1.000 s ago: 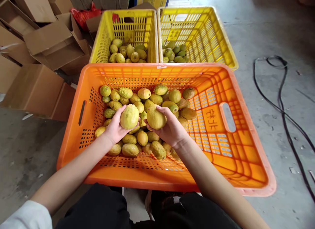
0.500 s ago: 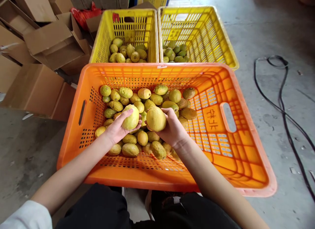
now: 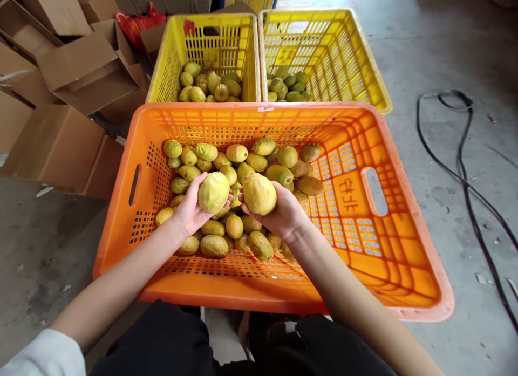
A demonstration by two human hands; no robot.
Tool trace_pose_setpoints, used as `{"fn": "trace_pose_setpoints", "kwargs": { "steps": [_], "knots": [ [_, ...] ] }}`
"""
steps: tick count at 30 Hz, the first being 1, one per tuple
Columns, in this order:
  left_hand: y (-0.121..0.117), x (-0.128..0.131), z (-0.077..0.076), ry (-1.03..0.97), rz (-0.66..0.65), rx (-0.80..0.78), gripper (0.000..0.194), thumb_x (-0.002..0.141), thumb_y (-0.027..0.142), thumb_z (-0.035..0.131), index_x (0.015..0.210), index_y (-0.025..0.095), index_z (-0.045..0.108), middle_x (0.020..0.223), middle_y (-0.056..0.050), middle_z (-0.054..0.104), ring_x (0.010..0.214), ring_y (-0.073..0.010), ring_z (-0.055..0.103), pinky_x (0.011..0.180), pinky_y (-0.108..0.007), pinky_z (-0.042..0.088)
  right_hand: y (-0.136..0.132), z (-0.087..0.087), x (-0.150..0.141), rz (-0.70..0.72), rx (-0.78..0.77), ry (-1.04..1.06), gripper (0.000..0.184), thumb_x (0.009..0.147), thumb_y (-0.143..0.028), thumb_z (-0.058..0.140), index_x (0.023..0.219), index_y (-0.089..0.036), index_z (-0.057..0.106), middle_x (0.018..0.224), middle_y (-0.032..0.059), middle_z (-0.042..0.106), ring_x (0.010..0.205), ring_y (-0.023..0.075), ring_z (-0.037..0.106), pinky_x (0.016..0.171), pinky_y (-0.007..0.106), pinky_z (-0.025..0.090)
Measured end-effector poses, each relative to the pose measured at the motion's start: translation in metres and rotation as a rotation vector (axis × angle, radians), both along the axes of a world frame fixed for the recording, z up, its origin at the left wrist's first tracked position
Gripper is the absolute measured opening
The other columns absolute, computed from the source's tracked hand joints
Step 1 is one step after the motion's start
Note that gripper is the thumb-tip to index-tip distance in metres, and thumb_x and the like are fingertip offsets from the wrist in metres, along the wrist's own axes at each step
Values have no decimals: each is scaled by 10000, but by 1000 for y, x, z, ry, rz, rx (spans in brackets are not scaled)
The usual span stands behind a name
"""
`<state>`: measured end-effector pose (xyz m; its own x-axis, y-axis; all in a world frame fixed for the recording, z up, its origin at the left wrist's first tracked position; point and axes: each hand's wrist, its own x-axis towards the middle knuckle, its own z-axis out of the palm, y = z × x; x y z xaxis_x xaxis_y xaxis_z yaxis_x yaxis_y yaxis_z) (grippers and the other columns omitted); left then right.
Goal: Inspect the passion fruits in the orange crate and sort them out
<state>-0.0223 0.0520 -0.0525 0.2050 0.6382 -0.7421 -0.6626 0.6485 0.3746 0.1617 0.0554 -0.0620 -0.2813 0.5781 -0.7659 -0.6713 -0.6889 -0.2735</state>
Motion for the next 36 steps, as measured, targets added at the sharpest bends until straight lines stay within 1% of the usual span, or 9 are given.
{"fn": "trace_pose_setpoints", "kwargs": {
  "steps": [4,8,15,19,22,25,28,32,36],
  "knots": [
    [2,-2,2,-24,-13,-41,465,1077,428,430,1238,82,697,906,-157,765,750,-216,746,691,-294,647,0,-3,-1,-37,35,35,203,951,-192,461,1041,-235,638,843,48,750,737,204,724,622,301,632],
    [2,-3,4,-7,-25,-36,450,1077,418,430,1227,94,703,891,-155,764,729,-218,740,658,-292,637,1,7,-6,-62,39,-40,199,950,-170,462,968,-251,642,782,36,736,712,187,700,580,268,604],
    [-3,-1,4,72,-45,-9,239,995,355,662,1114,152,700,865,-89,750,715,-198,735,695,-309,646,-1,18,-9,-107,50,-118,144,1008,-336,579,924,-234,636,790,1,720,673,161,684,614,279,645],
    [-5,-1,3,95,-13,55,71,963,198,671,1024,173,696,929,-43,762,858,-185,736,867,-340,643,-3,17,-6,-85,99,-95,118,949,-326,703,966,-239,624,832,4,725,685,170,712,624,286,660],
    [-3,-2,0,135,70,15,55,945,219,686,995,196,689,913,-14,746,827,-166,710,858,-336,646,-5,14,-4,-65,99,-91,176,904,-317,747,1008,-256,618,858,17,738,740,206,746,638,332,681],
    [1,-4,-4,168,134,-57,119,945,319,695,965,204,671,883,-12,723,733,-150,681,750,-304,649,-5,12,-3,-72,97,-108,186,889,-285,741,1021,-268,610,863,11,738,755,203,750,658,339,688],
    [4,-5,-7,144,119,-72,223,992,411,634,973,192,665,878,-32,722,736,-169,704,709,-296,645,-4,11,-2,-56,75,-97,169,905,-332,706,1024,-250,617,860,31,740,748,199,739,640,323,677],
    [4,-4,-8,120,93,-91,292,1051,417,522,1090,179,688,900,-90,756,797,-212,752,746,-319,657,-2,17,-4,-66,32,-73,181,949,-395,620,976,-217,624,808,66,734,703,195,710,509,247,594],
    [3,-4,-10,67,68,-93,354,1069,414,467,1199,171,689,922,-117,773,823,-229,770,738,-334,665,-1,23,-8,-150,29,-95,140,976,-368,582,945,-237,620,744,30,708,667,186,675,524,259,592]
  ]
}}
